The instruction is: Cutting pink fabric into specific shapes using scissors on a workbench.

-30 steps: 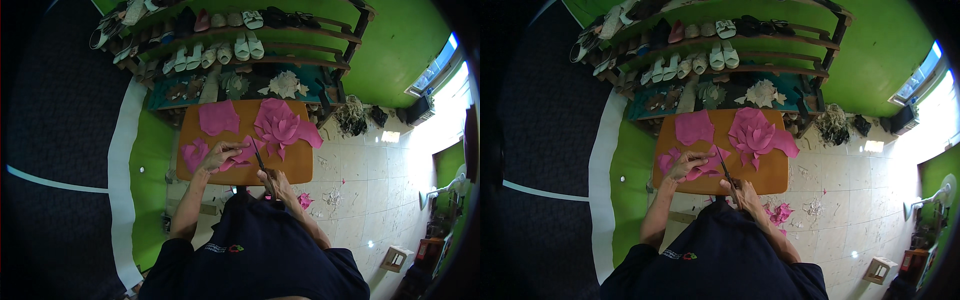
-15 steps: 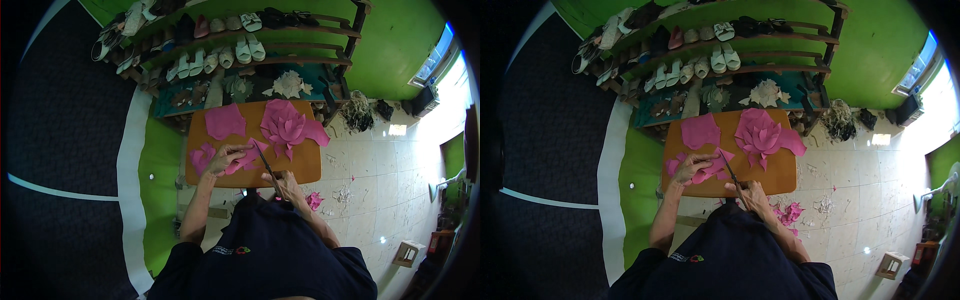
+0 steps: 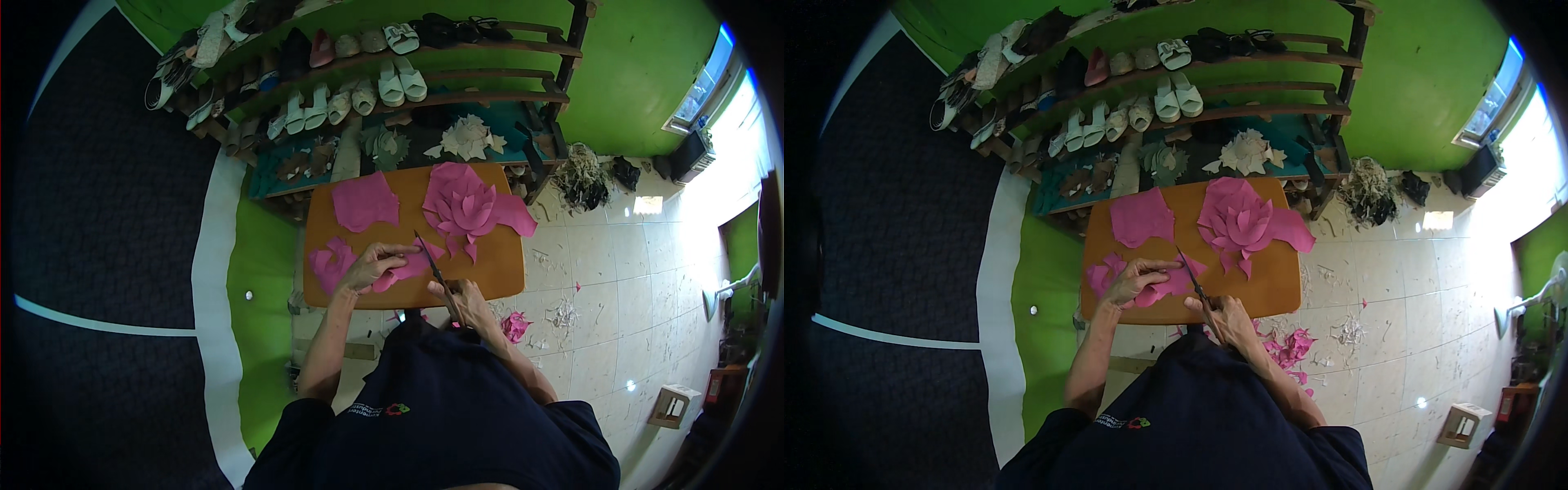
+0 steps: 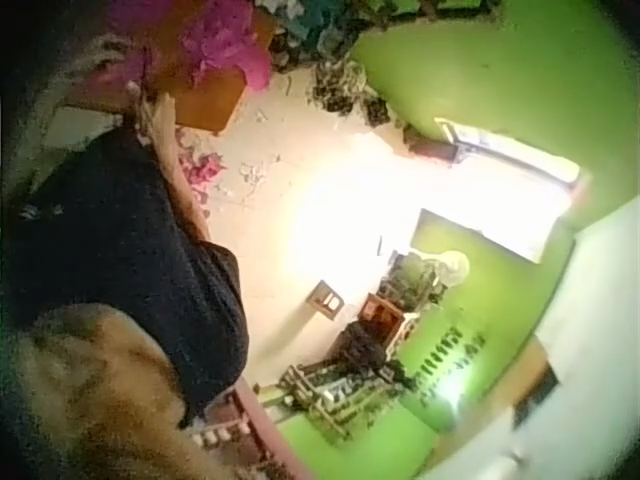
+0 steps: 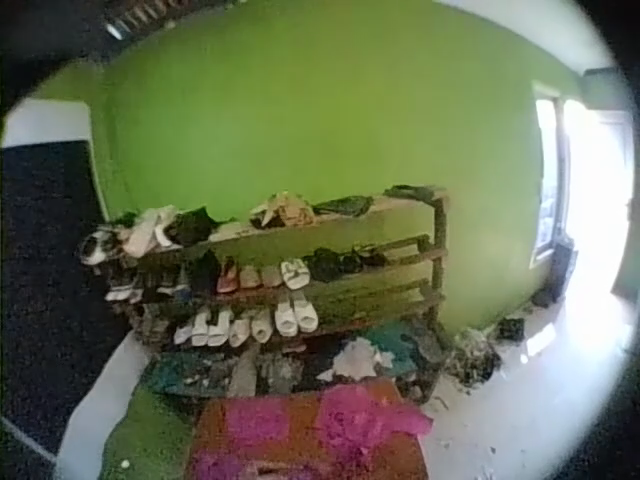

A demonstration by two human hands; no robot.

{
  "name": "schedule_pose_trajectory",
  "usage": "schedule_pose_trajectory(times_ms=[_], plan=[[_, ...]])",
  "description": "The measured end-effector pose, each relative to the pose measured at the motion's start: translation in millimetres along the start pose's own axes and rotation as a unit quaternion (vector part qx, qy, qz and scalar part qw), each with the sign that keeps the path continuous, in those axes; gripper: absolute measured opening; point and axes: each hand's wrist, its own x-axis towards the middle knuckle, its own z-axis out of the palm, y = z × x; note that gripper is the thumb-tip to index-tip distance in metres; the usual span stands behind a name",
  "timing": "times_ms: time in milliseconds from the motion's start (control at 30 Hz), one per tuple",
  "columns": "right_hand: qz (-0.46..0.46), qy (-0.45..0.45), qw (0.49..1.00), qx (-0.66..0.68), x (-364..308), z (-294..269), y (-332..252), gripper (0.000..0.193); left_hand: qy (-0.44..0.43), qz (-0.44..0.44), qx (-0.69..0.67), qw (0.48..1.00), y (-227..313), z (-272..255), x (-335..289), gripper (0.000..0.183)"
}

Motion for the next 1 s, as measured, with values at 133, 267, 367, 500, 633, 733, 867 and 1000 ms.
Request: schedule_pose_trajectory(times_ms=[133, 267, 367, 500, 633, 733, 867, 1000], plan=[[0.059, -0.039, 0.997, 0.023, -3.7, -7.5, -11.7, 0.063, 0.021, 0.019, -0.008, 1.000, -0.5, 5.4, -1.1, 0.032], [0.103, -0.056, 0.992, 0.053, -5.6, -10.4, -17.2, 0.062, 0.061, 0.021, -0.014, 0.998, -3.9, 3.4, -0.6, 0.040], [0.089, -0.013, 0.995, 0.037, -1.7, -3.1, -3.7, 0.062, 0.152, 0.063, -0.063, 0.984, 3.1, 11.9, 2.2, 0.051], [0.051, 0.020, 0.997, 0.047, -1.9, -2.8, 2.2, 0.064, 0.267, 0.065, -0.154, 0.949, -5.0, -7.6, 3.6, 0.053], [0.057, 0.001, 0.997, 0.043, 0.0, -3.1, 8.3, 0.067, 0.305, 0.054, -0.227, 0.923, -24.5, -20.4, 4.3, 0.035], [0.054, -0.015, 0.997, 0.045, -1.1, -2.5, 5.1, 0.068, 0.299, 0.061, -0.268, 0.914, -34.3, -17.1, 2.7, 0.053], [0.036, -0.039, 0.998, 0.042, -5.1, 1.4, -2.9, 0.066, 0.223, 0.076, -0.287, 0.928, -20.7, -7.8, 0.8, 0.056], [0.044, -0.074, 0.995, 0.049, -5.9, 10.4, 6.3, 0.063, 0.194, 0.089, -0.176, 0.961, -8.5, -2.4, 4.8, 0.043]])
